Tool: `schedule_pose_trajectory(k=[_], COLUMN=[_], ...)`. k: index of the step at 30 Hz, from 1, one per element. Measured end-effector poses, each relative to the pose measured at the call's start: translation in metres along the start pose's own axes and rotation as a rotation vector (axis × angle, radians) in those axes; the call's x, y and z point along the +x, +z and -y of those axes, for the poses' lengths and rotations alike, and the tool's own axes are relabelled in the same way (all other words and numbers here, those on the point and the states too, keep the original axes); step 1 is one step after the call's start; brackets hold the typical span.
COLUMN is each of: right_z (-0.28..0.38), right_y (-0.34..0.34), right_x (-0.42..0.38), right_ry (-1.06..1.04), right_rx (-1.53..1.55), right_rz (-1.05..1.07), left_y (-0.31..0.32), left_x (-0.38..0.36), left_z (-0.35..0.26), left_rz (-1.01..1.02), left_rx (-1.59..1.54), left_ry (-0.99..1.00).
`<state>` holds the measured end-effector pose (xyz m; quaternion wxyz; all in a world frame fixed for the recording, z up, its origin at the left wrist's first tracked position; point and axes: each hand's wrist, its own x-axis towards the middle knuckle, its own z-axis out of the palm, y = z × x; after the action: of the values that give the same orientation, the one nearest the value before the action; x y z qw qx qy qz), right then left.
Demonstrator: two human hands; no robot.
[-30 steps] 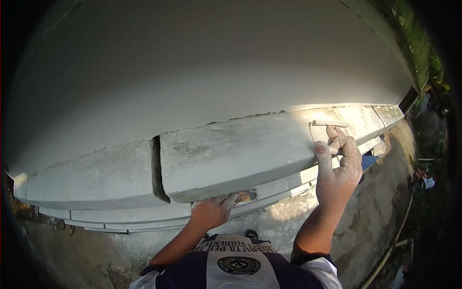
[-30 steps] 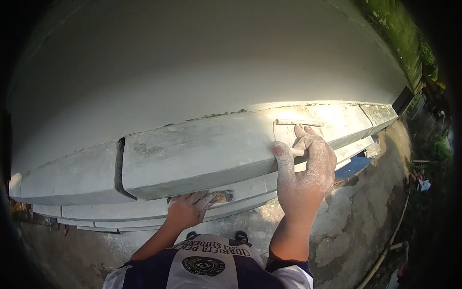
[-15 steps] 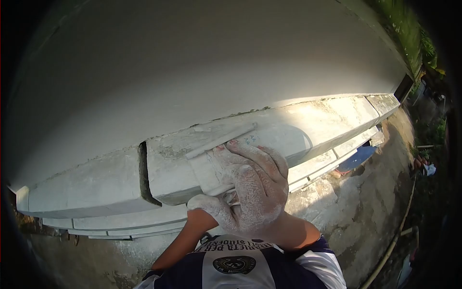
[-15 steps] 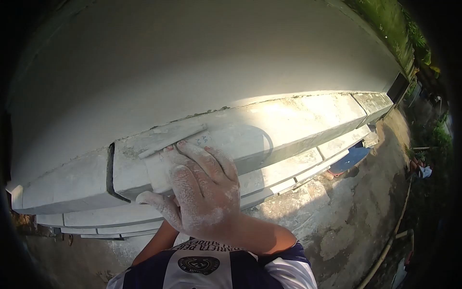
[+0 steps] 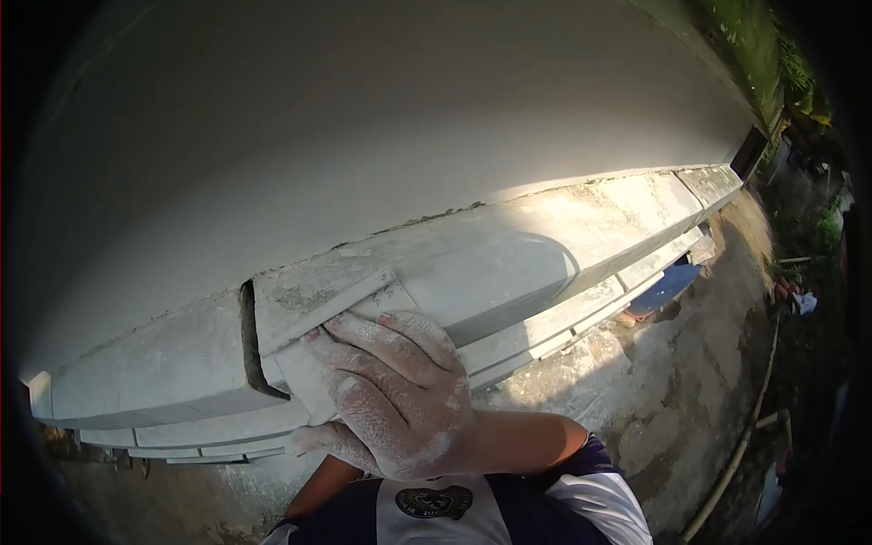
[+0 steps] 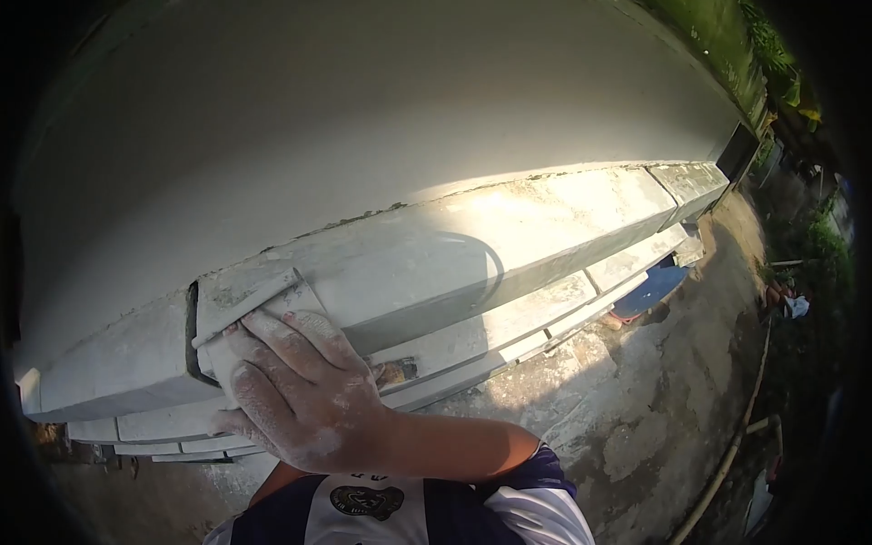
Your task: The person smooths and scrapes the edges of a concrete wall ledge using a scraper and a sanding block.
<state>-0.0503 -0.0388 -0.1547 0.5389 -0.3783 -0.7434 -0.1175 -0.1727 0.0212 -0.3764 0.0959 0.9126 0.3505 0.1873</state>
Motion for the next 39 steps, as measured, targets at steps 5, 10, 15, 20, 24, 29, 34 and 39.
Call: schedule_pose_trajectory(k=[5, 10, 15, 20, 24, 29, 34, 39], right_z=[-0.043, -0.125, -0.074, 0.004, -0.033, -0.080, -0.074, -0.025], right_y=[-0.039, -0.099, -0.067, -0.023, -0.047, -0.123, -0.100, -0.033], right_x=[-0.012, -0.036, -0.001, 0.036, 0.048, 0.052, 0.039, 0.043], right_ry=[0.041, 0.411, 0.210, 0.070, 0.165, 0.863, 0.579, 0.314], right_rx=[-0.307, -0.363, -0.351, 0.023, -0.195, -0.375, -0.714, -0.282], right_rz=[-0.097, -0.686, -0.213, 0.227, 0.237, 0.076, -0.027, 0.098], left_y=[0.000, -0.020, -0.026, -0.020, -0.024, -0.026, -0.021, -0.026], left_x=[-0.003, -0.003, -0.001, 0.000, -0.002, -0.001, -0.004, -0.003], left_z=[-0.001, -0.016, -0.018, -0.013, -0.015, -0.017, -0.015, -0.015], left_rz=[-0.126, -0.169, -0.197, -0.124, -0.151, -0.184, -0.175, -0.139], left_rx=[0.054, 0.103, 0.135, 0.076, 0.109, 0.134, 0.124, 0.173], left_ry=[0.035, 0.042, 0.067, 0.030, 0.083, 0.087, 0.074, 0.103])
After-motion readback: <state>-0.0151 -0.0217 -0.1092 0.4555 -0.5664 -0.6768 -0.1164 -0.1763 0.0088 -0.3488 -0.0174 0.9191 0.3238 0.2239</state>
